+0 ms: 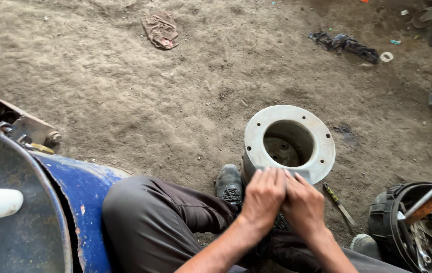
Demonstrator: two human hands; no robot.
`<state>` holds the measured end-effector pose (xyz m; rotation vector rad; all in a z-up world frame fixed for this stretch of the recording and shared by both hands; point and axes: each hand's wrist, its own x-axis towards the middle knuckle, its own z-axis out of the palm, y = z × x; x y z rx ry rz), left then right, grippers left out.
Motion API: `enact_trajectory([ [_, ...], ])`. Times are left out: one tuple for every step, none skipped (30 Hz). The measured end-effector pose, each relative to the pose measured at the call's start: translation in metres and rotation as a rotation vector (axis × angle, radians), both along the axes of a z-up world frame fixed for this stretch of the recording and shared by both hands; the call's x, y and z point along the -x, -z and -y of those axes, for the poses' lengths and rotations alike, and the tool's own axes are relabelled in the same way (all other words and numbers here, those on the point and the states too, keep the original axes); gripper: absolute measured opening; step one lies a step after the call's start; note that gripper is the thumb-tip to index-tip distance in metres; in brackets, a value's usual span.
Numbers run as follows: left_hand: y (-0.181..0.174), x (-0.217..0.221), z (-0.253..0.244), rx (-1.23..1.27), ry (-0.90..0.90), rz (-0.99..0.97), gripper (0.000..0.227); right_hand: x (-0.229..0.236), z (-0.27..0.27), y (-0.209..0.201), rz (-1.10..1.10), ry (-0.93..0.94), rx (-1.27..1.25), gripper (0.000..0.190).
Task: The person sands the top flange and the inner rim of a cylindrical metal component using strips of sandpaper.
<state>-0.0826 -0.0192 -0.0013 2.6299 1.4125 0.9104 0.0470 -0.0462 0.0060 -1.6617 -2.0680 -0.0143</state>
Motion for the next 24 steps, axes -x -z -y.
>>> enact_trajectory([
  [0.002,-0.001,-0.008,0.008,-0.007,0.025,0.014,0.002,-0.01,0.003,0.006,0.031,0.021,0.04],
  [0.004,0.002,-0.02,0.016,-0.015,0.049,0.015,0.003,-0.019,0.004,0.011,0.061,0.043,0.04],
  [0.006,0.005,-0.03,0.021,-0.023,0.071,0.016,0.005,-0.03,0.006,-0.015,0.05,0.063,0.038],
  [0.006,0.007,-0.037,0.01,-0.028,0.115,0.015,0.008,-0.042,0.007,-0.041,0.038,0.084,0.037],
  [0.006,0.012,-0.044,-0.002,-0.042,0.155,0.014,0.011,-0.049,0.007,-0.07,0.017,0.103,0.036],
  [0.006,0.015,-0.047,-0.015,-0.056,0.195,0.013,0.014,-0.052,0.006,-0.063,0.008,0.101,0.036],
  [0.005,0.019,-0.045,-0.009,-0.057,0.167,0.013,0.016,-0.053,0.004,-0.055,-0.006,0.1,0.035],
  [0.003,0.021,-0.042,-0.003,-0.059,0.139,0.013,0.019,-0.052,0.003,-0.048,-0.02,0.099,0.034],
  [0.002,0.021,-0.037,0.005,-0.056,0.114,0.013,0.019,-0.046,0.001,-0.052,-0.014,0.108,0.036],
  [0.001,0.021,-0.028,-0.052,-0.083,0.102,0.019,0.021,-0.034,0.0,-0.056,-0.008,0.117,0.038],
  [0.0,0.021,-0.014,-0.109,-0.111,0.092,0.024,0.022,-0.023,0.0,-0.058,-0.002,0.126,0.04],
  [-0.001,0.021,-0.004,-0.166,-0.139,0.082,0.03,0.022,-0.013,-0.001,-0.041,-0.032,0.078,0.041],
  [-0.002,0.022,0.003,-0.115,-0.114,0.084,0.029,0.021,-0.003,-0.002,-0.027,-0.059,0.031,0.042],
  [-0.002,0.022,0.009,-0.063,-0.089,0.087,0.027,0.02,0.001,-0.002,-0.012,-0.085,-0.016,0.043],
  [-0.001,0.022,0.012,-0.011,-0.062,0.09,0.026,0.02,0.004,-0.001,-0.018,-0.08,-0.007,0.042],
  [0.001,0.022,0.011,-0.028,-0.074,0.107,0.028,0.019,0.003,0.0,-0.024,-0.074,0.003,0.041],
  [0.002,0.022,0.006,-0.044,-0.088,0.123,0.029,0.019,0.0,0.001,-0.031,-0.071,0.013,0.04],
  [0.003,0.021,0.0,-0.061,-0.103,0.14,0.03,0.02,-0.007,0.002,-0.025,-0.066,0.021,0.041],
  [0.005,0.022,-0.009,0.014,-0.099,0.134,0.026,0.022,-0.018,0.003,-0.017,-0.062,0.023,0.041],
  [0.007,0.023,-0.02,0.088,-0.095,0.129,0.022,0.024,-0.029,0.003,-0.01,-0.059,0.025,0.042],
  [0.009,0.025,-0.032,0.159,-0.094,0.124,0.018,0.027,-0.044,0.003,-0.012,-0.015,0.099,0.04],
  [0.01,0.025,-0.047,0.13,-0.105,0.153,0.018,0.03,-0.06,0.004,-0.014,0.029,0.173,0.037],
  [0.012,0.027,-0.061,0.104,-0.121,0.177,0.018,0.035,-0.071,0.005,-0.02,0.069,0.251,0.035],
  [0.014,0.03,-0.068,0.078,-0.137,0.201,0.018,0.038,-0.079,0.005,-0.017,0.032,0.192,0.036],
])
